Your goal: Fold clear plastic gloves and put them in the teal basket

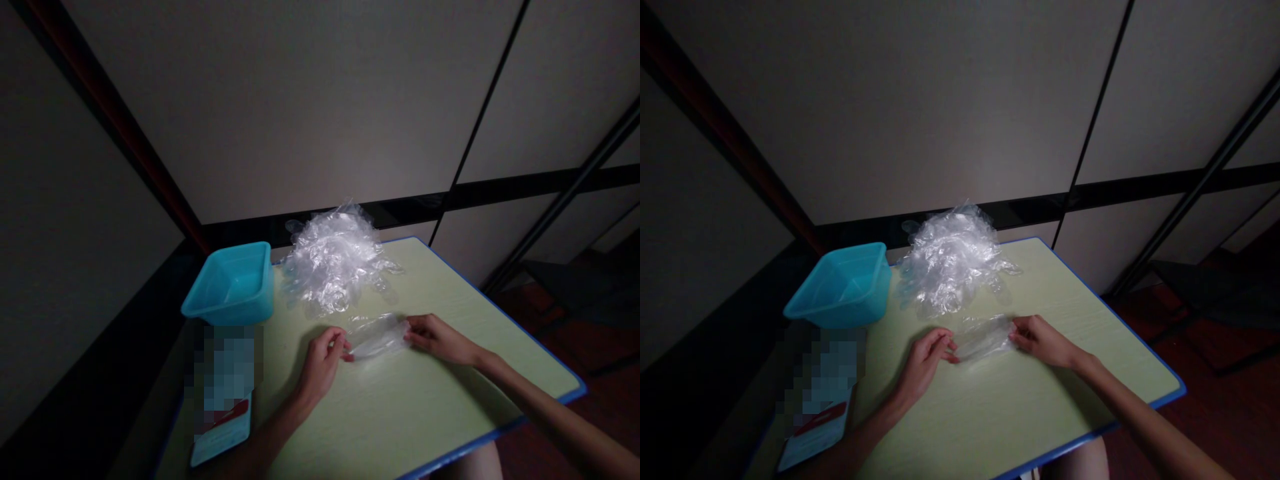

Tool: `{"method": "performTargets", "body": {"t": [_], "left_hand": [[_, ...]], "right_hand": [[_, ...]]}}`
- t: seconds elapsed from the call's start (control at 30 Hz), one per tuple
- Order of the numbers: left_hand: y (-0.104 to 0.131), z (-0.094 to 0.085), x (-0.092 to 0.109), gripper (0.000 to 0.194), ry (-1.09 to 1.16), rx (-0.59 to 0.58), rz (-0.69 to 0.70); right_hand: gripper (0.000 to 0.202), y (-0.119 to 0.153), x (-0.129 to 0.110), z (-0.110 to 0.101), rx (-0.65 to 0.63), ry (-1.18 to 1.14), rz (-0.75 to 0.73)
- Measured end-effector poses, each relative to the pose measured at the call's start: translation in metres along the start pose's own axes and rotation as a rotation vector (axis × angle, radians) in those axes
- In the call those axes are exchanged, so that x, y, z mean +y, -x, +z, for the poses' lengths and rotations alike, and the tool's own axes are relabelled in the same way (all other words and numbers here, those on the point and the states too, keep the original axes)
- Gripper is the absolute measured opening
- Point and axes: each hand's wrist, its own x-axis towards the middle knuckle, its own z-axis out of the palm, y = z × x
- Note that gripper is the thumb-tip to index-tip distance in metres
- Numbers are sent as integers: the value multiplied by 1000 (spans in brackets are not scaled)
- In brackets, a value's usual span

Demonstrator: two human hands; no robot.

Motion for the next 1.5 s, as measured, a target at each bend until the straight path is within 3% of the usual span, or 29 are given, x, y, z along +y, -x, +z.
{"method": "performTargets", "body": {"t": [0.13, 0.23, 0.4, 0.57, 0.67, 0.77, 0.87, 1.1, 1.3, 1.4, 1.5], "left_hand": [[-9, -1, 2, 20, 5, -10, -71], [-14, -2, 5, 22, -12, -17, -148], [-16, -3, 9, 24, -42, -19, -230], [-16, -1, 11, 22, -64, -8, -253], [-16, 0, 12, 21, -63, 3, -265], [-16, 0, 12, 21, -49, 10, -274], [-17, 1, 11, 21, -26, 18, -273], [-17, 0, 15, 19, 14, 32, -244], [-15, -13, 20, 20, -54, -20, -262], [-15, -21, 19, 18, -132, 11, -189], [-9, -17, 23, 15, -224, 63, -59]], "right_hand": [[22, -17, 7, 1, 24, -35, 54], [6, -22, 11, 4, 93, -29, 114], [21, -23, 14, 13, 242, 25, 165], [21, -16, 6, 18, 360, 143, 146], [22, -7, -3, 23, 418, 311, 2], [38, 1, -9, 31, 322, 529, -199], [59, 3, -6, 38, 198, 720, -271], [71, -1, 10, 45, 177, 844, -213], [70, -1, 8, 45, 202, 843, -211], [69, -1, 8, 46, 202, 846, -198], [70, -1, 8, 47, 228, 839, -209]]}}
